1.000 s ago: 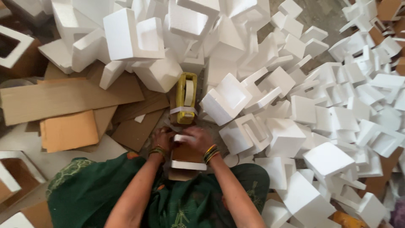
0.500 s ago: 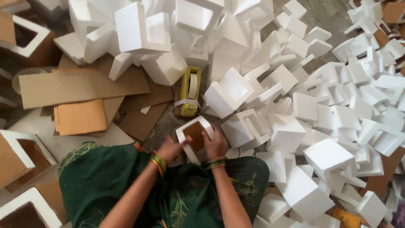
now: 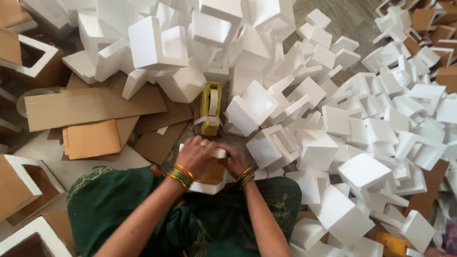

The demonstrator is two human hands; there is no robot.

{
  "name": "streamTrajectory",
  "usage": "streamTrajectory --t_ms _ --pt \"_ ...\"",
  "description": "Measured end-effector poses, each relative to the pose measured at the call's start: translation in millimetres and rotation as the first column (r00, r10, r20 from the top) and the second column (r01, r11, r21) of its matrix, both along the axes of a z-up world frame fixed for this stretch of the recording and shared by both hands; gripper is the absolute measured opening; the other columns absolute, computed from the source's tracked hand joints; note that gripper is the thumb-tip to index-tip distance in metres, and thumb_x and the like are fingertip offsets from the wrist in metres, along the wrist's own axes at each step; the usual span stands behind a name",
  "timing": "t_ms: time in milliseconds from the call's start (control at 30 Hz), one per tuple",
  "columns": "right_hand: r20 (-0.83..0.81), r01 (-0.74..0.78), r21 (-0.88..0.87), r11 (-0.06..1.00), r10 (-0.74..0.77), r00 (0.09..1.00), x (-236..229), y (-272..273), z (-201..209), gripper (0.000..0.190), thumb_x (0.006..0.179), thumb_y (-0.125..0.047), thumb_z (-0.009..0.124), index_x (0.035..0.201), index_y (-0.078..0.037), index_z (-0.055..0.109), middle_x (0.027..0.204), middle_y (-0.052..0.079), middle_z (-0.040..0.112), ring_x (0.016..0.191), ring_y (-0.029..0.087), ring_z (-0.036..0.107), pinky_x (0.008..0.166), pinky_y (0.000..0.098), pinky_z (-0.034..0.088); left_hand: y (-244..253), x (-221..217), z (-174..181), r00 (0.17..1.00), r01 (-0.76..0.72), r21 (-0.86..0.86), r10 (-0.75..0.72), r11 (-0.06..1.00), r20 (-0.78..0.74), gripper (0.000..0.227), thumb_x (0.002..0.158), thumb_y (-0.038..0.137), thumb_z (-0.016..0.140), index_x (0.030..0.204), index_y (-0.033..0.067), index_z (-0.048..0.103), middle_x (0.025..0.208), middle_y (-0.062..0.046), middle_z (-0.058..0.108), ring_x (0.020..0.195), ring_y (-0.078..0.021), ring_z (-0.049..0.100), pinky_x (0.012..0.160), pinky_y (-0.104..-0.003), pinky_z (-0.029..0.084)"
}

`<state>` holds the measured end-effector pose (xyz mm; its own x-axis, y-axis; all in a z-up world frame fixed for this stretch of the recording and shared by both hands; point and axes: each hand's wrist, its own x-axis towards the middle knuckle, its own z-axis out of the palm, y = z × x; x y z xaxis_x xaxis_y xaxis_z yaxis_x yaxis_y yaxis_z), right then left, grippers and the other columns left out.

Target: The person sits on the floor and assembles small packaging units by inserting white foam inserts into cardboard frames. They use a tape dispenser to secure the components together, repeating the process for multiple units.

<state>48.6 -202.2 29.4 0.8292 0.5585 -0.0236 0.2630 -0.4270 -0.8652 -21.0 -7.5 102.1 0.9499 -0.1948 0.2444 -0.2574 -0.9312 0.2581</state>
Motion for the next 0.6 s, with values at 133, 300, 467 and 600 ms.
streamTrajectory --t_ms 133,300,467,600 --pt "-0.181 0.072 0.039 0.997 -0.064 0.981 13 -3 -109 0.038 0.085 -0.003 0.081 0.12 -0.005 0.068 0.112 0.013 0.075 0.104 0.026 0.07 0.092 0.0398 0.054 35 15 -52 0.999 -0.004 -0.105 0.009 0.994 0.044 0.038 0.08 0.015 0.062 0.118 0.0169 0.067 0.108 -0.002 0.068 0.11 -0.0257 0.06 0.089 -0.046 0.046" --pt "0.258 0.055 0.019 0.998 -0.058 0.964 64 -8 -150 0.052 0.081 0.005 0.052 0.127 -0.004 0.072 0.12 0.015 0.075 0.112 0.024 0.069 0.097 0.0371 0.055 26 17 -129 1.0 -0.011 -0.077 0.01 0.997 -0.011 0.045 0.081 0.009 0.06 0.124 0.0194 0.067 0.121 -0.003 0.064 0.112 -0.0273 0.058 0.093 -0.043 0.047" --pt "-0.033 0.255 0.017 0.967 -0.255 0.966 126 41 -103 0.029 0.097 -0.02 0.065 0.114 0.002 0.072 0.099 0.014 0.077 0.09 0.019 0.07 0.083 0.0344 0.055 3 20 -149 0.99 -0.039 -0.151 0.059 0.988 0.13 0.044 0.084 0.01 0.057 0.128 0.0158 0.065 0.127 -0.005 0.063 0.115 -0.0268 0.058 0.092 -0.043 0.045" --pt "-0.086 0.364 -0.065 0.929 -0.369 0.926 114 67 -61 0.028 0.092 -0.024 0.073 0.099 0.003 0.076 0.086 0.01 0.077 0.079 0.017 0.071 0.074 0.0326 0.055 8 17 -153 0.996 -0.085 -0.063 0.087 0.994 0.022 0.045 0.084 0.013 0.058 0.127 0.0193 0.066 0.119 -0.004 0.064 0.112 -0.0278 0.058 0.095 -0.047 0.044"
